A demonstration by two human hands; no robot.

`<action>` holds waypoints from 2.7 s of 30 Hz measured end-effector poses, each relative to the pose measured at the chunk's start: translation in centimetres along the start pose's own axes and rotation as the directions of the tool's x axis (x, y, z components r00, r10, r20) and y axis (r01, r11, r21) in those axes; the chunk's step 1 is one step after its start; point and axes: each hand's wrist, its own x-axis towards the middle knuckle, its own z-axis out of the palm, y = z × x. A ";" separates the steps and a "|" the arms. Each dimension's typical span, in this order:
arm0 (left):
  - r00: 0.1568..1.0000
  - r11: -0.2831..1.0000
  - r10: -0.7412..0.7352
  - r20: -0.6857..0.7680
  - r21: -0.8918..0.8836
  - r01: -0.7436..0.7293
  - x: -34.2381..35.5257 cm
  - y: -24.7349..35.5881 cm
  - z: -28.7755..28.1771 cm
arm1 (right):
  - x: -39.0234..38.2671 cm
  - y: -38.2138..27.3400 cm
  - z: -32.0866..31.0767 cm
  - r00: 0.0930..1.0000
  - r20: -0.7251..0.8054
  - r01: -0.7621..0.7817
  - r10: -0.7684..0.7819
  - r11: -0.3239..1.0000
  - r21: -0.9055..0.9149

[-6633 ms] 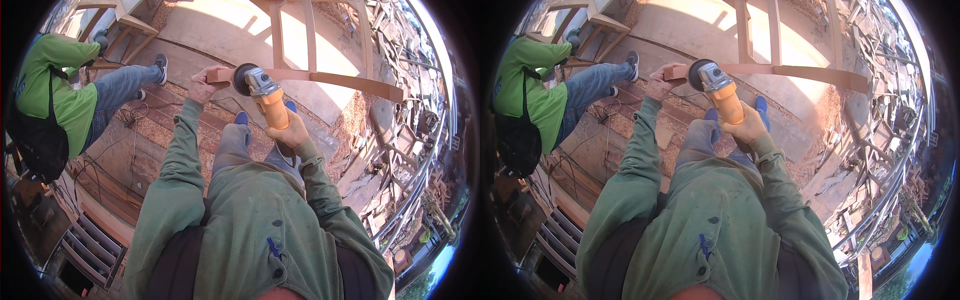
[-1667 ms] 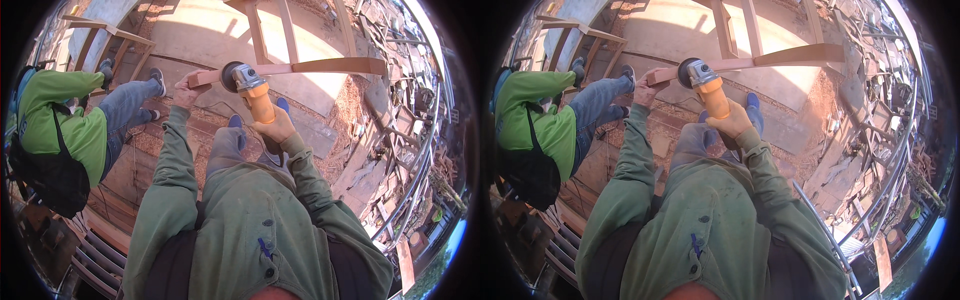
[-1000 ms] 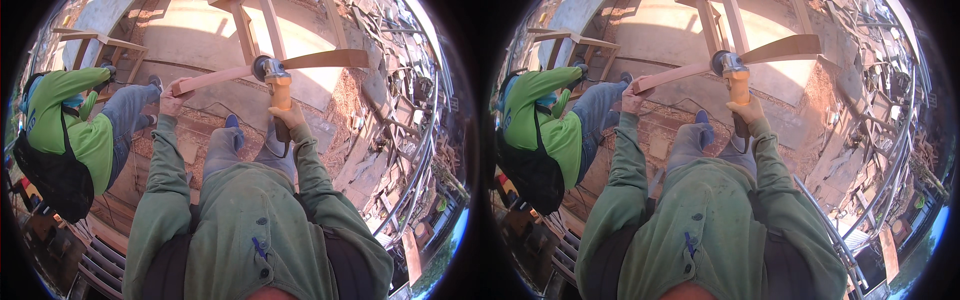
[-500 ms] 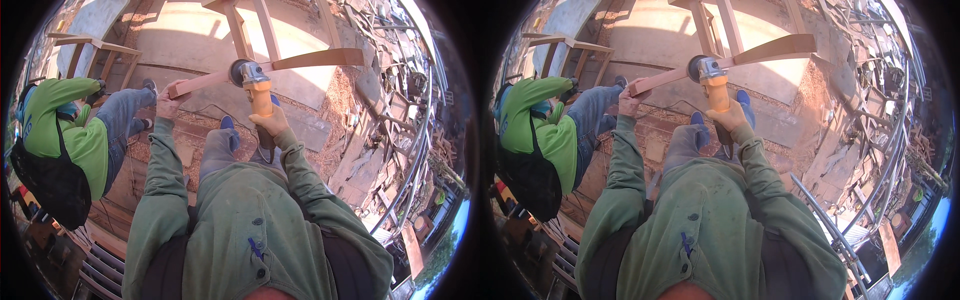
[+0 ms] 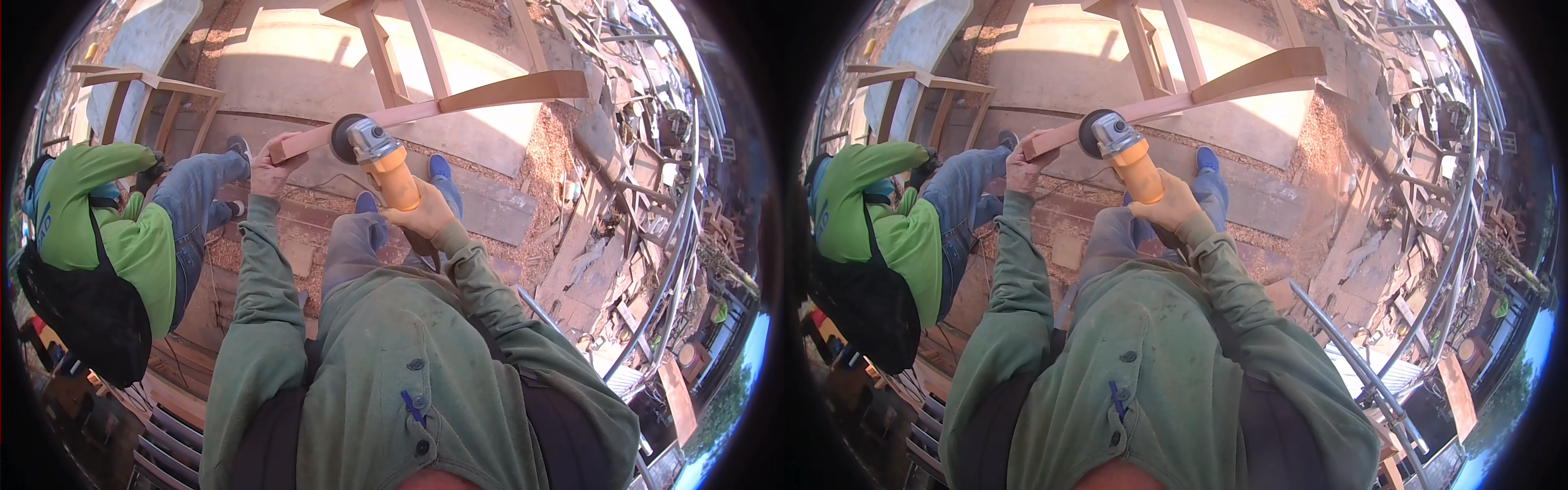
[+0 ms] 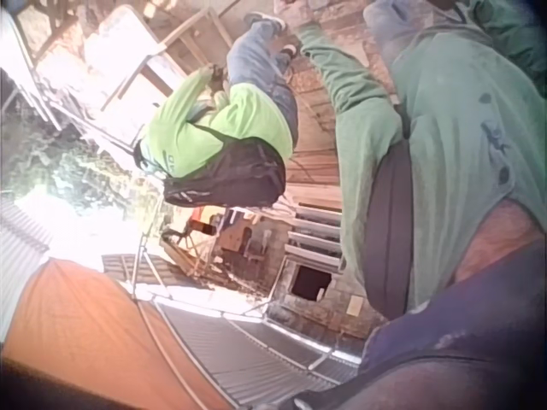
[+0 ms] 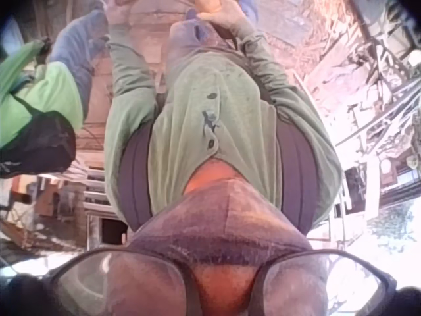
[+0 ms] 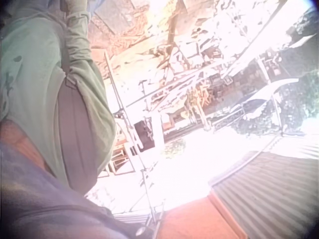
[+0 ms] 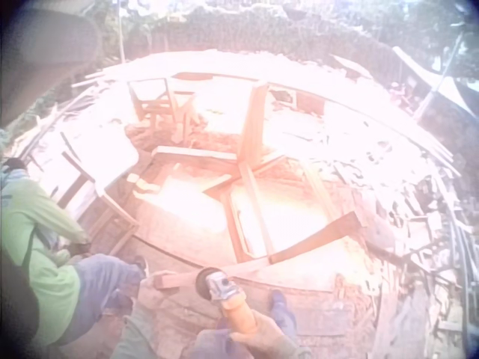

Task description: Using an angle grinder to sand and smooth a wooden chair frame.

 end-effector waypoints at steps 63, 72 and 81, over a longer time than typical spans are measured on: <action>0.919 -0.057 -0.389 0.069 0.993 -0.099 5.1 10.1 9.4 | -11.7 -20.8 -30.5 0.924 0.018 -0.380 0.382 0.912 0.152; 0.918 -0.053 -0.393 0.055 0.995 -0.082 5.3 10.6 10.3 | -15.7 -18.3 -29.9 0.942 -0.002 -0.332 0.336 0.932 0.146; 0.927 -0.053 -0.371 0.059 0.995 -0.085 5.3 10.7 10.7 | -12.0 -19.0 -31.5 0.942 0.004 -0.329 0.336 0.920 0.215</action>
